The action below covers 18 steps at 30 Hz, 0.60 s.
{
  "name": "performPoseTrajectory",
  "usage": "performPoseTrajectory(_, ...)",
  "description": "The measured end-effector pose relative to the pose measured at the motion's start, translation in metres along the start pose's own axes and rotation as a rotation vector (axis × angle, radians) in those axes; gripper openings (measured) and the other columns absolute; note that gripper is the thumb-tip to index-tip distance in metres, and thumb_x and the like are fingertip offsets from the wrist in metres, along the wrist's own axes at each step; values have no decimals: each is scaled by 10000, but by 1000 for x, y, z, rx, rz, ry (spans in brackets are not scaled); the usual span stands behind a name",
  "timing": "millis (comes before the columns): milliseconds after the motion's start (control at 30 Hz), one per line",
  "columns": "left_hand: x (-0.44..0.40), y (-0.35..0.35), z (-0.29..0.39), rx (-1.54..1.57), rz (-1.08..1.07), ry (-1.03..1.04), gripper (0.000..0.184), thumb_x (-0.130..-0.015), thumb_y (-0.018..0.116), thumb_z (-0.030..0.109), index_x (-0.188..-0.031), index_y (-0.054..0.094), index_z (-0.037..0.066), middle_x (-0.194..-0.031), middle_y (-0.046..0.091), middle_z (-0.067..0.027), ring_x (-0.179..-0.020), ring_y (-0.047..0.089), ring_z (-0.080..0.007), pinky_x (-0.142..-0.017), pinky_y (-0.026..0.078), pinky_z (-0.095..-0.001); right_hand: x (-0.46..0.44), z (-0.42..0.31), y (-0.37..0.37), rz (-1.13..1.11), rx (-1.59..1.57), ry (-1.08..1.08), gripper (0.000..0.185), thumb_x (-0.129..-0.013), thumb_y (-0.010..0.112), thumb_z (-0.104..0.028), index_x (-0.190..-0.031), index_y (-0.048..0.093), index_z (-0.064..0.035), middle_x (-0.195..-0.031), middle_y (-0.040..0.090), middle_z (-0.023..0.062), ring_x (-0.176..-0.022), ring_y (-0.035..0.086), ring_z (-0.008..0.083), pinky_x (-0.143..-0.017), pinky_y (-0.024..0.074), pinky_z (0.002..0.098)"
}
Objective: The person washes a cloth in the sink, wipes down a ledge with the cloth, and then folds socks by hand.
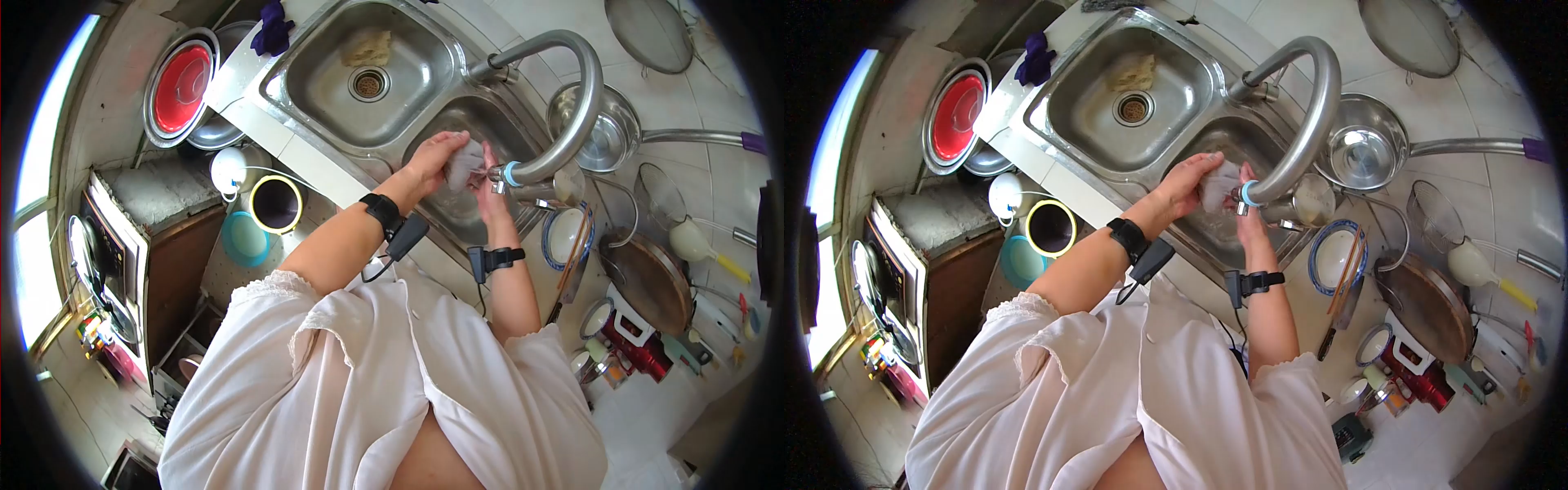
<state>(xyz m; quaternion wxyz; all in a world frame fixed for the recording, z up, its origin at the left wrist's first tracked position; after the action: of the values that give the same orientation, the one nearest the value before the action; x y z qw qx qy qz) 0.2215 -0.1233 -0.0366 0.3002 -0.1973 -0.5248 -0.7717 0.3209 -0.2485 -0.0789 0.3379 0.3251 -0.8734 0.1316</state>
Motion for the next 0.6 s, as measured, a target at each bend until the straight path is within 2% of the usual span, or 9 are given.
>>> performPoseTrajectory(100,-1,-5,-21,83,69,-269,409,-1068,597,504,-1130,649,104,-1137,719,-81,-1063,692,-235,-937,572,-491,55,-66,34,51,-12,-366,461,-1058,659,-360,-1456,583,-139,-1336,619,68,-1109,634,176,-876,532,316)
performPoseTrajectory(167,-13,-1,-35,156,-59,-280,427,-1076,565,516,-1131,649,101,-1127,723,-79,-1059,693,-237,-949,569,-473,64,-92,51,160,424,-827,453,-1045,682,-324,-1411,571,-82,-1266,628,98,-1094,646,251,-981,511,410)
performPoseTrajectory(233,-19,10,-51,315,-308,-294,468,-1094,503,539,-1132,651,96,-1105,731,-75,-1051,696,-242,-971,561,-437,77,-102,66,165,590,-964,401,-1055,659,-325,-1361,595,-74,-1233,629,99,-1066,644,262,-971,510,412)
performPoseTrajectory(267,-27,2,-51,329,-252,-191,429,-1097,512,504,-1113,660,102,-1090,732,-80,-1026,701,-226,-947,573,-430,89,-108,78,161,762,-1101,359,-1065,636,-327,-1310,619,-65,-1201,630,100,-1039,642,273,-960,510,414)
performPoseTrajectory(300,-26,7,-53,330,-253,-197,429,-1097,512,504,-1113,660,102,-1090,732,-80,-1026,701,-226,-947,573,-430,89,-106,79,165,765,-1097,359,-1065,636,-327,-1310,619,-65,-1201,630,100,-1039,642,273,-960,510,414)
performPoseTrajectory(367,-28,-16,-47,83,134,-72,376,-983,673,495,-1050,661,125,-988,680,-53,-907,672,-224,-813,557,-441,63,-89,49,299,343,-661,346,-1077,626,-375,-1202,624,-53,-1105,663,69,-1041,631,206,-967,497,389)
performPoseTrajectory(400,6,3,-21,-12,264,-18,289,-958,689,380,-1023,667,99,-971,680,-59,-860,668,-217,-737,550,-399,35,-64,32,328,106,-636,410,-1074,615,-473,-1116,619,-65,-1018,654,44,-978,642,187,-879,532,376)
performPoseTrajectory(533,4,4,-9,-395,309,160,261,-966,661,294,-1047,706,50,-957,685,-55,-840,648,-206,-733,518,-384,30,-40,30,208,-413,-165,473,-1029,630,-595,-1063,626,-123,-1003,680,28,-849,661,156,-667,551,343)
performPoseTrajectory(600,10,7,-7,-471,328,179,287,-959,664,302,-1034,708,28,-930,695,-75,-833,664,-215,-739,524,-391,19,-26,24,104,-438,-31,427,-1020,657,-564,-1068,649,-139,-1005,695,26,-867,673,159,-673,556,351)
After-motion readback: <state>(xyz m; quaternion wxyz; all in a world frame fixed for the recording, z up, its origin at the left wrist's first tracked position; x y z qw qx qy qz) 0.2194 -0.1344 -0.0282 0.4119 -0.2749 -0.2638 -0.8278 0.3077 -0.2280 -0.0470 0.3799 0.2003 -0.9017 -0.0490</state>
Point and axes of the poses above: each hand's wrist, its own x-axis away from the middle knuckle, its own y-axis out of the palm, z = x × y, the point moved 8 cm from there along -x, towards the middle knuckle
